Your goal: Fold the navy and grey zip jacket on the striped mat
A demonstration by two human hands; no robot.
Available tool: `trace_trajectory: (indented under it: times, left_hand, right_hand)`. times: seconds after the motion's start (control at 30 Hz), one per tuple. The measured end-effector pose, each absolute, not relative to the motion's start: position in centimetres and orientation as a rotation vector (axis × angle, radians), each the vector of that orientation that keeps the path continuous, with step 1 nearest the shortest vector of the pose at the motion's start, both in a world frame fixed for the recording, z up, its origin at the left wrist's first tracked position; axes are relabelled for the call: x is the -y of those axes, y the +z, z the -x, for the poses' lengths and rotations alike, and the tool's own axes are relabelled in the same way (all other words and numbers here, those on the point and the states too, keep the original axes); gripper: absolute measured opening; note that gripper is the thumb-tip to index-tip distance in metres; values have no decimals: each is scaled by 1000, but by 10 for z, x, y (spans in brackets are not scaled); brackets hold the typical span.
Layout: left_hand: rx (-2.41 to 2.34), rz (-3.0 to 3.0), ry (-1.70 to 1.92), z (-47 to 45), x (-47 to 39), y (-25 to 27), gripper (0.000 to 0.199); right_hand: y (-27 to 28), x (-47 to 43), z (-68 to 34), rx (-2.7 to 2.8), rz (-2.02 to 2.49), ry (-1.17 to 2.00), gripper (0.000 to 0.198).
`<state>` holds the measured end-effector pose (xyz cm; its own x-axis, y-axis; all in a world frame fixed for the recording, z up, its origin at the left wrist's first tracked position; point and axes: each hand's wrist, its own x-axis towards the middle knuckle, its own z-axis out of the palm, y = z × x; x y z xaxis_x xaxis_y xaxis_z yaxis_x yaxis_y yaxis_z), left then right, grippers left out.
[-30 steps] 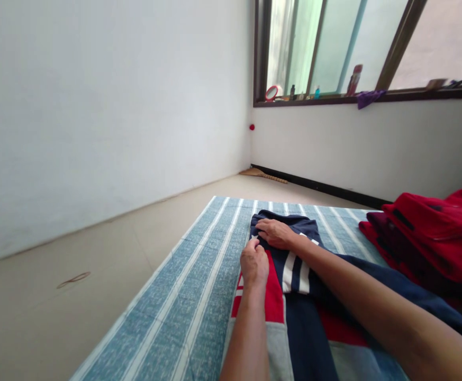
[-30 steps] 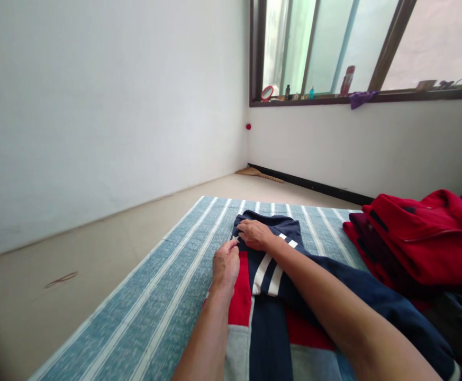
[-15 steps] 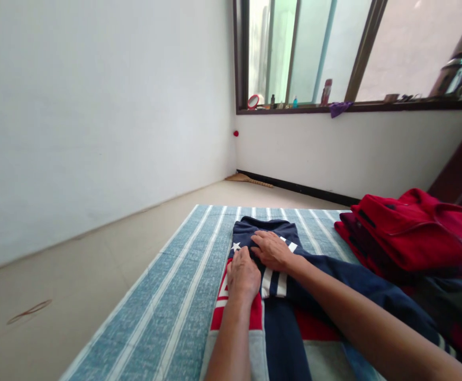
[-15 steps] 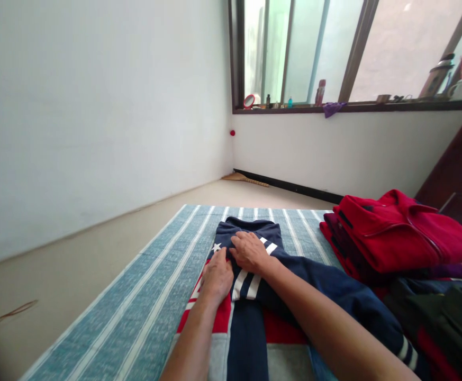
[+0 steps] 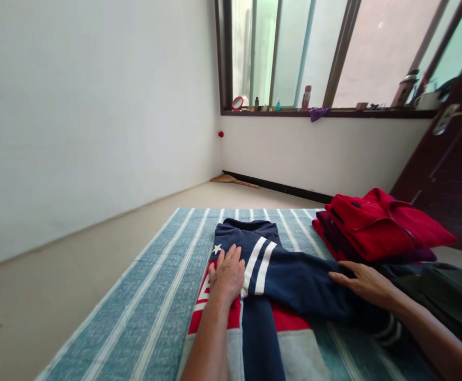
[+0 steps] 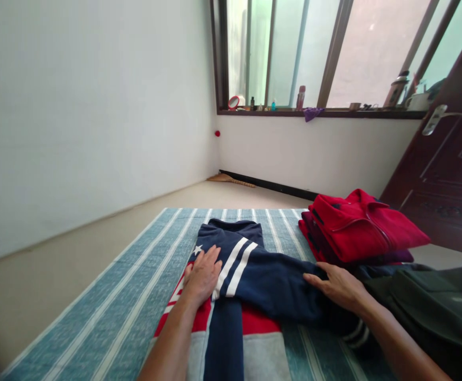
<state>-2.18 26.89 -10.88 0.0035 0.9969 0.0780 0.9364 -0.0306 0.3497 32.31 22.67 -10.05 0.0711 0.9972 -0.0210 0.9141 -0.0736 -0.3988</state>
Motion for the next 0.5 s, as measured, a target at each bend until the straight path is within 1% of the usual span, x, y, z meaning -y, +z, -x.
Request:
trace_trajectory:
  times: [0.13, 0.2, 0.3, 0.37, 0.43, 0.5]
  left_hand:
    - [-2074, -2105, 306, 15, -265, -89, 48]
    - [-2017, -2202, 311, 12, -265, -82, 48]
    - [-1894, -2318, 338, 6, -266, -77, 48]
    - [-1835, -2354, 314, 1, -267, -77, 49]
    - [-1798, -2359, 248, -3, -268, -80, 49]
    - [-1780, -2356, 172, -4, -269, -85, 50]
  right_hand:
    - [-99, -208, -326, 1760, 1960, 634, 71]
    - [-95, -198, -324, 1669, 1934, 667, 76]
    - [-95, -180, -325, 1598, 1976, 574, 85]
    - [-102, -167, -328, 1646, 1982, 525, 86]
    - [-111, -157, -329, 1731, 1954, 468, 85]
    - [-116, -150, -327, 1816, 1928, 358, 79]
